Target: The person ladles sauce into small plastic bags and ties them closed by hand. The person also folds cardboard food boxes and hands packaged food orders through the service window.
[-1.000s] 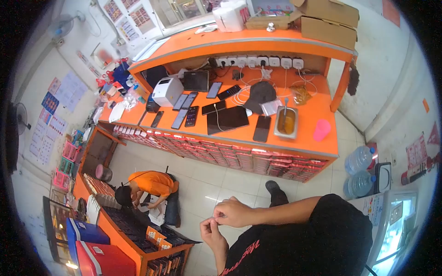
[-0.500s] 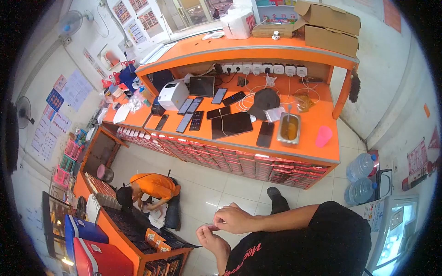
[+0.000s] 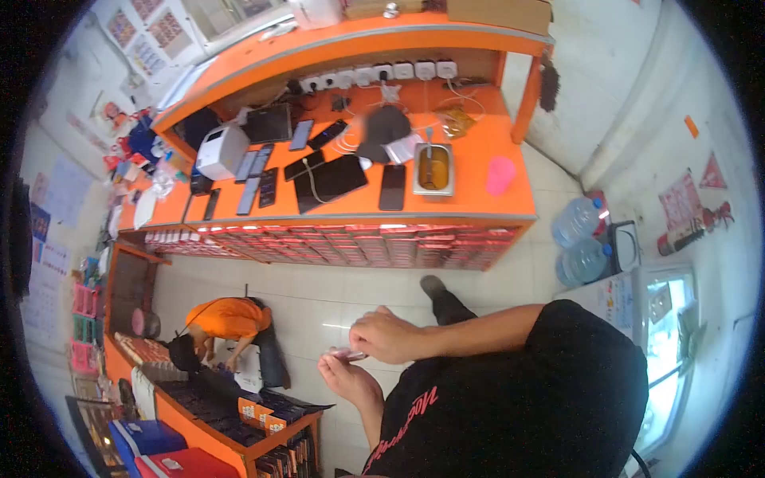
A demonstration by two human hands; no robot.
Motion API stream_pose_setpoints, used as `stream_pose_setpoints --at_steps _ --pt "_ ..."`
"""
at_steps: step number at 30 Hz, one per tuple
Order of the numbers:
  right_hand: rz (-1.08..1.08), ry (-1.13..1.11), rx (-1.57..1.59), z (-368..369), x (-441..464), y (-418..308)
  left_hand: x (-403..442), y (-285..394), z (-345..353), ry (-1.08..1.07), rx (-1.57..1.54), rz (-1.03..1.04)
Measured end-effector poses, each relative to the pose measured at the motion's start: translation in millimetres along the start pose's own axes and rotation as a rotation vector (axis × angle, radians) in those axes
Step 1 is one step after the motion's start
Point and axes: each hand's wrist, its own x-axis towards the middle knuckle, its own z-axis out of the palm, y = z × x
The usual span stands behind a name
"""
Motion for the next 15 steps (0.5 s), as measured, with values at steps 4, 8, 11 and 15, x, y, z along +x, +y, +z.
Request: stream_pose_setpoints --at_steps 4,8,11,15 --pt "0.057 0.051 -0.022 -31 -10 12 2 11 35 -0.178 -0.148 -0.021" --pt "0.069 0.091 -0.034 -64 -16 13 11 -17 55 -0.237 -0.401 -0.111" --pt "0.087 0.092 0.047 -88 -17 32 6 -7 87 -0.277 -0.446 -0.132" --pt "0.289 -0.062 0.254 -159 -12 57 30 -18 112 -0.297 -0.278 -0.091"
